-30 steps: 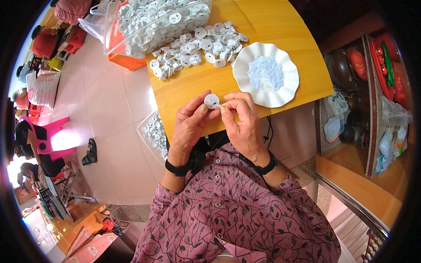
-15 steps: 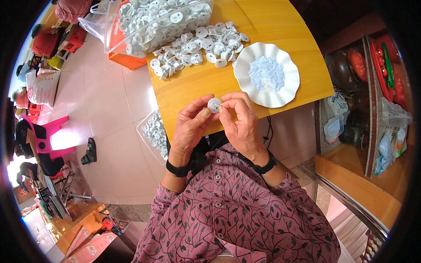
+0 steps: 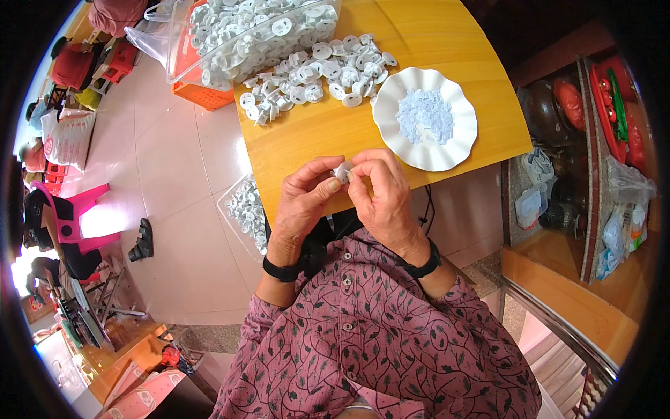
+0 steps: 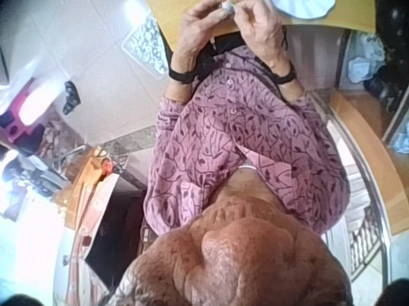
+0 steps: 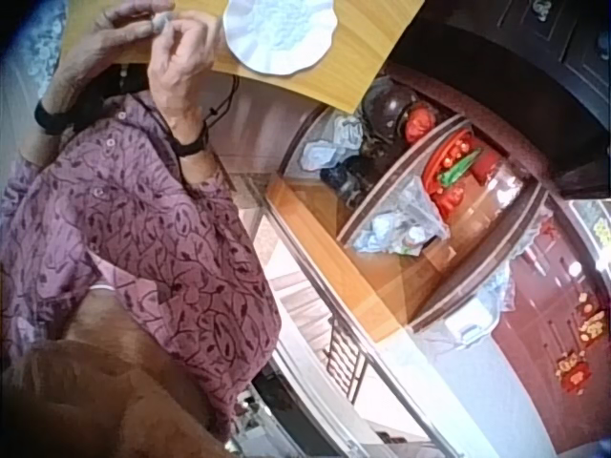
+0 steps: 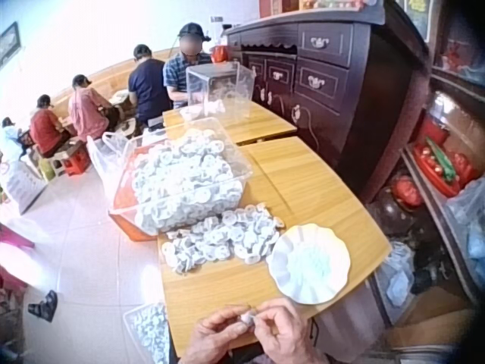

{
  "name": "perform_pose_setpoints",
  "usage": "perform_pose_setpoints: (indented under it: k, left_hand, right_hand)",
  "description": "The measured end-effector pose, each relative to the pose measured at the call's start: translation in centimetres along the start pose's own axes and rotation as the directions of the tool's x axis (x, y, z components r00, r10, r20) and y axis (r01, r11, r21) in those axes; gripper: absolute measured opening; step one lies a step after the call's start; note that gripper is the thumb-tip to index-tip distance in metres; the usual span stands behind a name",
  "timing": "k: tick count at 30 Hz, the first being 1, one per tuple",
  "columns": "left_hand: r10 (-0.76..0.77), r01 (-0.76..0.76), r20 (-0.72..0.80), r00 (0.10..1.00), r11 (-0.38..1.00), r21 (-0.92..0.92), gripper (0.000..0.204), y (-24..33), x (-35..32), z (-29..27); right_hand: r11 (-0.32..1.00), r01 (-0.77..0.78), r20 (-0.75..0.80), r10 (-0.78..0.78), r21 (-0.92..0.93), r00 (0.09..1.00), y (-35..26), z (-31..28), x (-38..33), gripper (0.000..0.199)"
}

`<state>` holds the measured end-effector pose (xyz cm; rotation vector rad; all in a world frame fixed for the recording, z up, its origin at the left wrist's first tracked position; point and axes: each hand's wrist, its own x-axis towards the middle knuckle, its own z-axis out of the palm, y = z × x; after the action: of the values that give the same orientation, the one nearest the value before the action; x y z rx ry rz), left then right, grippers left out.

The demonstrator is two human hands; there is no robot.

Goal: Assembling small white plastic components by hand in a workshop environment.

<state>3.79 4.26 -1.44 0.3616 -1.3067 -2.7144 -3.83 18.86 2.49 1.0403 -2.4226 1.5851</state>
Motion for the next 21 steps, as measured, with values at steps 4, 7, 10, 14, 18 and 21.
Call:
perform_pose_setpoints:
  k: [4,7,10,14,18,21]
  left_hand:
    - [0.054,-0.058,0.026,0.998,0.985,0.164,0.027,0.2,0.1,-0.3]
    - [0.083,-0.098,0.062,0.995,0.951,0.292,0.026,0.8,0.0,-0.3]
    - [0.087,-0.117,0.095,0.992,0.918,0.38,0.026,1.4,-0.1,-0.2]
    - [0.087,-0.14,0.142,0.986,0.896,0.422,0.024,1.7,-0.3,-0.2]
    - [0.088,-0.143,0.153,0.984,0.906,0.398,0.024,1.3,-0.3,-0.7]
    - [-0.026,0.021,0.056,0.998,0.997,0.08,0.026,1.1,-0.5,-0.5]
  right_hand:
    - [0.998,0.037,0.023,-0.035,-0.057,0.999,0.1,-0.1,0.0,0.015]
    - [0.994,0.057,0.062,-0.051,-0.089,0.997,0.2,-0.4,0.1,0.014]
    - [0.994,0.061,0.093,-0.052,-0.095,0.994,0.1,-0.6,0.2,0.014]
    - [0.993,0.077,0.11,-0.067,-0.093,0.992,0.1,-0.4,0.1,0.014]
    - [1.0,-0.003,0.138,0.0,0.022,0.99,-0.1,-0.4,0.2,0.011]
    - [0.989,-0.074,0.123,0.058,0.125,0.991,0.0,-0.4,0.0,0.009]
